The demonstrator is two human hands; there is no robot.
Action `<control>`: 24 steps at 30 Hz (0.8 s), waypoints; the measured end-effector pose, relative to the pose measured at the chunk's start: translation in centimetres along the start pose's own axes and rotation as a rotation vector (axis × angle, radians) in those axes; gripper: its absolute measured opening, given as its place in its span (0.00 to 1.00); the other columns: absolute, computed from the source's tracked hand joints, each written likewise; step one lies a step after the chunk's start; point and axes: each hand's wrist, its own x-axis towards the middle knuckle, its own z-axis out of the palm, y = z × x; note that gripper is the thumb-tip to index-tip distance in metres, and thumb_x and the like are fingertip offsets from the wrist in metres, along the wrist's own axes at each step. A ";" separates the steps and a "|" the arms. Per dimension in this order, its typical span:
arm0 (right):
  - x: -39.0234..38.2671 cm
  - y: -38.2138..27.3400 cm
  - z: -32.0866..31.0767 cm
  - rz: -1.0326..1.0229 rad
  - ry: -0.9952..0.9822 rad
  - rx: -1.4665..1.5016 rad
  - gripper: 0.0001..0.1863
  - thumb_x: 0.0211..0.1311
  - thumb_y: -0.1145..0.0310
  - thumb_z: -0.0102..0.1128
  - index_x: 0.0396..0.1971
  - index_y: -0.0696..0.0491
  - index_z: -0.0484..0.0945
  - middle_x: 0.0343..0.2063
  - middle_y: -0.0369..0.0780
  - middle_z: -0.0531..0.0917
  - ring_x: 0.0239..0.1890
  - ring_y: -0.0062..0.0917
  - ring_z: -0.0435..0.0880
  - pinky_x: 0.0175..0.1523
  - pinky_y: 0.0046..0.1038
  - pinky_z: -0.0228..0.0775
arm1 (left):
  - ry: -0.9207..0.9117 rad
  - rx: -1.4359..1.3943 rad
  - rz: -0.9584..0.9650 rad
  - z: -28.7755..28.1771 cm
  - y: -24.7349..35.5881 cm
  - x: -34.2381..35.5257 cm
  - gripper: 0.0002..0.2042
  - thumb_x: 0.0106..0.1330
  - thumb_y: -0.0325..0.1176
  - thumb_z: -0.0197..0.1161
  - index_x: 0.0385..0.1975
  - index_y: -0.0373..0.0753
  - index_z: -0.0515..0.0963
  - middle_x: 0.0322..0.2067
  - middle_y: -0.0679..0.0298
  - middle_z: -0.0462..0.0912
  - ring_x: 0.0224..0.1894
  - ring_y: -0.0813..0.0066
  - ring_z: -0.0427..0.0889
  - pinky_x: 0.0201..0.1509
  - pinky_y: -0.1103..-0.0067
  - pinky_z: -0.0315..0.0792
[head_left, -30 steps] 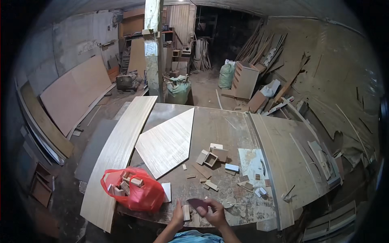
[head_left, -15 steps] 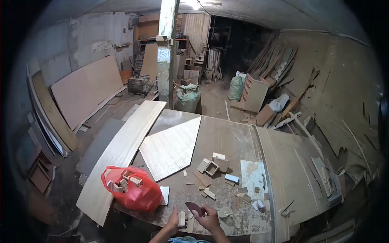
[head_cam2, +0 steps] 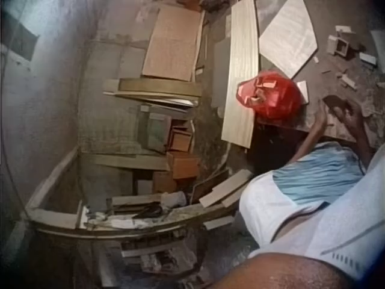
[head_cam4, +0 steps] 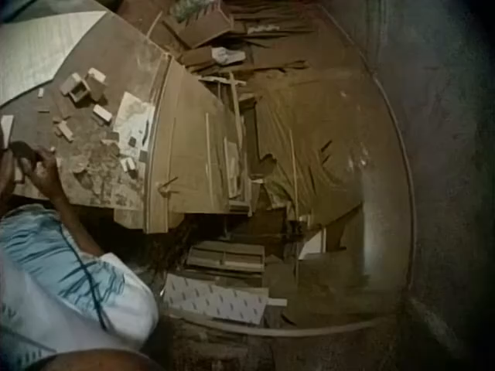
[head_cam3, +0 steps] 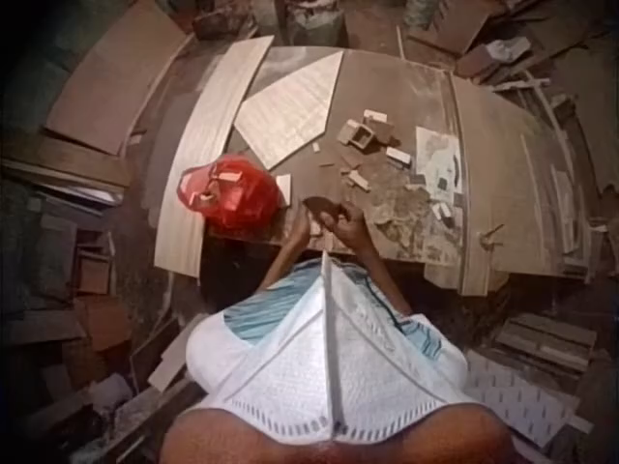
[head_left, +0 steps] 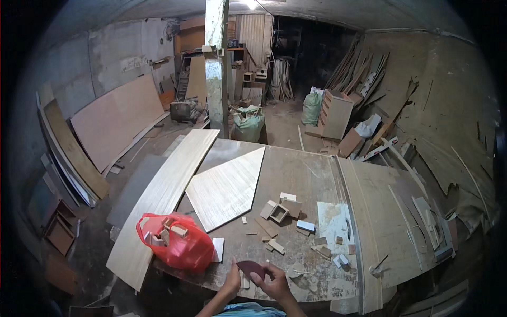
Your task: Sanding small wooden components at a workbench in a workshop.
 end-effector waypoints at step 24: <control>-2.1 -2.1 -1.7 0.083 -0.104 0.584 0.13 0.71 0.74 0.57 0.52 0.60 0.70 0.47 0.45 0.82 0.38 0.27 0.86 0.44 0.28 0.81 | -0.481 0.138 -0.198 1.3 6.4 -2.3 0.39 0.71 0.72 0.33 0.44 0.41 0.79 0.33 0.65 0.82 0.35 0.75 0.78 0.43 0.78 0.72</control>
